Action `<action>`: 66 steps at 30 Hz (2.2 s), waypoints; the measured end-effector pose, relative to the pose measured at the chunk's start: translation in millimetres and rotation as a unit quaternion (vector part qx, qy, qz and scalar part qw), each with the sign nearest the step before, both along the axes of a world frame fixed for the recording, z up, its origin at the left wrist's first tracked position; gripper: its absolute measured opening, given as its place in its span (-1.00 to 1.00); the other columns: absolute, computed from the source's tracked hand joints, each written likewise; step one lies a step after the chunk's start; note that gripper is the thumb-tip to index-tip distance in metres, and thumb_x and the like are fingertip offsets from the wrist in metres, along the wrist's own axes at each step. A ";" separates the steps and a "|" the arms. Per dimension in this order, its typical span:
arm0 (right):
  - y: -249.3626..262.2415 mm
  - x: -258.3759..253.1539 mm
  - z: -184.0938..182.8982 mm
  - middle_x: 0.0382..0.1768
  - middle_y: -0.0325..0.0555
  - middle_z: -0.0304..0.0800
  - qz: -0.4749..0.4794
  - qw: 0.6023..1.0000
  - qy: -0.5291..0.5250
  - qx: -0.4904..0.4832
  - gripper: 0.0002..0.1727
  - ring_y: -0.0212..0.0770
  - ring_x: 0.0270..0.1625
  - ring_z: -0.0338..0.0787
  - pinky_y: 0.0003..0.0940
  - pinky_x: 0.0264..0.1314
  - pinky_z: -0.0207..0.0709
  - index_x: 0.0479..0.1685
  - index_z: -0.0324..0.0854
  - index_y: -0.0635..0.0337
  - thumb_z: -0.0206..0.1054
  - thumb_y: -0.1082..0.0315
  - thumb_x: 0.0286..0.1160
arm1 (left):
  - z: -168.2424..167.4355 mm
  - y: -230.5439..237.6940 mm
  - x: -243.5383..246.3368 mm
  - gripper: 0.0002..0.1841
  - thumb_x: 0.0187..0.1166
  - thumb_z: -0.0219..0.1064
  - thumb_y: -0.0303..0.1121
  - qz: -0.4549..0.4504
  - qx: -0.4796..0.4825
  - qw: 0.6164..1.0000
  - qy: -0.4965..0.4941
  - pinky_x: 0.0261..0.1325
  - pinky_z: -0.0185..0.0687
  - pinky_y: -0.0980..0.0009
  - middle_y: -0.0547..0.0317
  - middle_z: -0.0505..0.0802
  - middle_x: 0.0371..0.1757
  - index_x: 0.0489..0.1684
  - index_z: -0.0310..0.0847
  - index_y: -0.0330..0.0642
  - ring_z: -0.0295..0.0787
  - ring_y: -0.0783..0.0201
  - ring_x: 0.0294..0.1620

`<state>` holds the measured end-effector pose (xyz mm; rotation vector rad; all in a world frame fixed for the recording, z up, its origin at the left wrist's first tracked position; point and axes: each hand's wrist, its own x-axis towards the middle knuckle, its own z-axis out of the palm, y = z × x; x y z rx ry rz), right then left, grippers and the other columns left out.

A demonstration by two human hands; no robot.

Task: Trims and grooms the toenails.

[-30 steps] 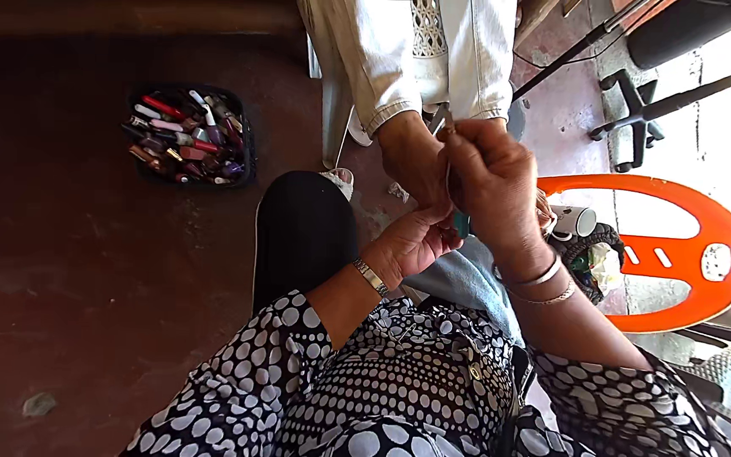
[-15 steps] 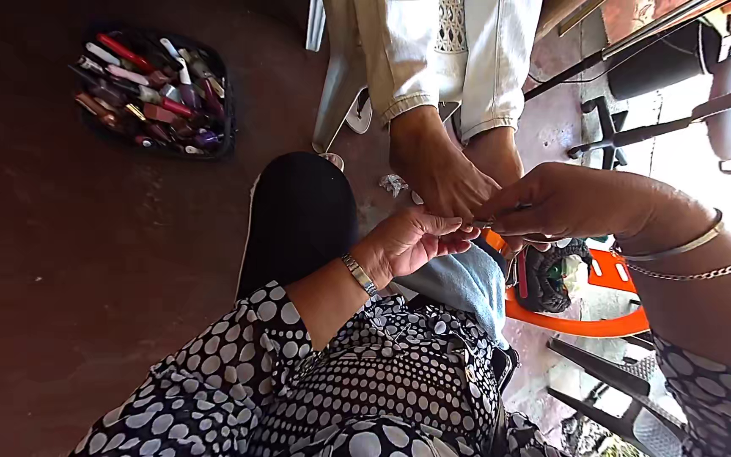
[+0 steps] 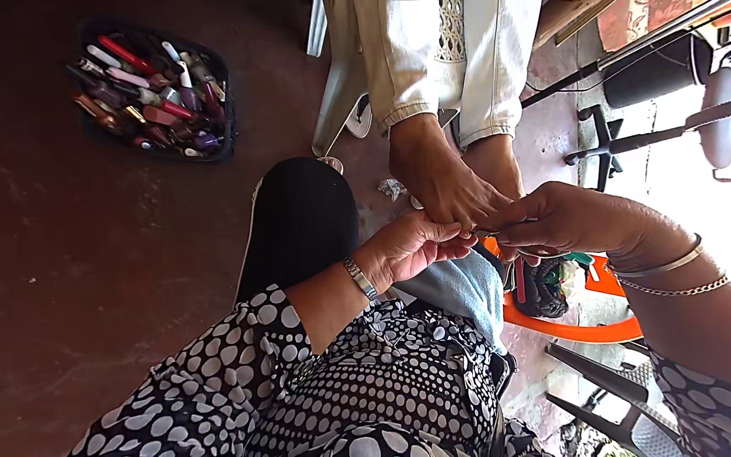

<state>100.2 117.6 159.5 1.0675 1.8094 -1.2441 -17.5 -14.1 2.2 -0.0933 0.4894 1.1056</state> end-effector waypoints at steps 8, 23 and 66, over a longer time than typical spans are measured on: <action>-0.9 4.7 -2.9 -0.45 -0.23 0.88 0.003 1.000 0.013 0.010 -0.71 -0.52 -0.66 0.63 -0.64 -0.61 0.49 0.19 0.80 0.21 0.20 0.53 0.71 | 0.4 2.0 -1.6 -0.83 0.71 0.06 -0.63 -0.003 0.019 1.000 -0.004 -0.01 0.84 0.40 0.12 0.86 -0.26 -0.07 0.54 -0.20 0.89 0.31 -0.25; -1.8 -3.3 -1.1 -0.50 -0.21 0.82 0.026 0.999 -0.032 0.017 -0.69 -0.50 -0.65 0.60 -0.63 -0.60 0.45 0.29 0.78 0.19 0.20 0.45 0.76 | -2.0 1.4 2.2 -0.83 0.67 0.09 -0.62 -0.008 0.018 0.999 0.025 -0.07 0.82 0.47 0.14 0.86 -0.31 -0.08 0.58 -0.21 0.87 0.36 -0.31; -65.9 5.1 -59.8 -0.47 -0.32 0.72 -0.307 0.849 0.381 0.197 -0.80 -0.50 -0.58 0.60 -0.58 -0.53 0.55 -0.05 0.66 0.20 0.12 0.36 0.76 | -10.8 10.8 9.0 -0.78 0.60 0.18 -0.69 0.006 0.062 0.997 0.048 -0.08 0.76 0.51 0.24 0.86 -0.27 -0.11 0.59 -0.11 0.81 0.42 -0.28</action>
